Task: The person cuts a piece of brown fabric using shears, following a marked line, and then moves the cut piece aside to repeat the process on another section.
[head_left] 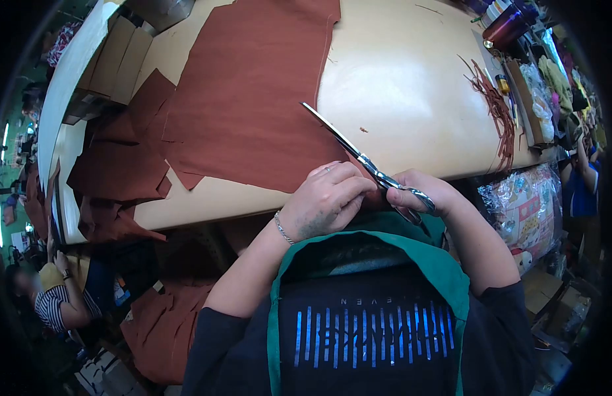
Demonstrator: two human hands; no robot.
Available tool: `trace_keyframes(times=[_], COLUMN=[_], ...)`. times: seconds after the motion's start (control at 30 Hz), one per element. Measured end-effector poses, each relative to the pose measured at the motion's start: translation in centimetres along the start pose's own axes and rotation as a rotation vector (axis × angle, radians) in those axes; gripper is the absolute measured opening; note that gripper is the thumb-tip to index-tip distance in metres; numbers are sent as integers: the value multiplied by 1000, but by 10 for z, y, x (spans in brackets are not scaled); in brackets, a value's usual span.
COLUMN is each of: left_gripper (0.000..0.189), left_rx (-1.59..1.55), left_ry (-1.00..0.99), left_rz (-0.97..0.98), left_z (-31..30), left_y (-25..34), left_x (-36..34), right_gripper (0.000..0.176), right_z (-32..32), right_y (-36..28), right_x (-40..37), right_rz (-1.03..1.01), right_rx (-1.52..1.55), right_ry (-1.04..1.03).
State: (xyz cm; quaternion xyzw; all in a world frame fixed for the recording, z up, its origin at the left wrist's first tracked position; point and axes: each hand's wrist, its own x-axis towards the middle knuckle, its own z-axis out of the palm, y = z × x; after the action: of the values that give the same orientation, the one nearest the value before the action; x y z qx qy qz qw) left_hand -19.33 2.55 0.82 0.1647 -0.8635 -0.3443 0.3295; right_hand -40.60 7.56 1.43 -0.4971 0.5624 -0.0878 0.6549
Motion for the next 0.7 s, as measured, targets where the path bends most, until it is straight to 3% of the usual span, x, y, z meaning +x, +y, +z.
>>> trace_keyframes(times=[0.7], left_gripper=[23], left_rx=[-149], left_ry=[71], left_rz=[-35], left_z=[-16], left_y=[6], left_x=[-10], right_gripper=[65], right_z=[32], right_y=[11], right_x=[-3], right_rz=[10], right_rx=[185], right_ry=[136])
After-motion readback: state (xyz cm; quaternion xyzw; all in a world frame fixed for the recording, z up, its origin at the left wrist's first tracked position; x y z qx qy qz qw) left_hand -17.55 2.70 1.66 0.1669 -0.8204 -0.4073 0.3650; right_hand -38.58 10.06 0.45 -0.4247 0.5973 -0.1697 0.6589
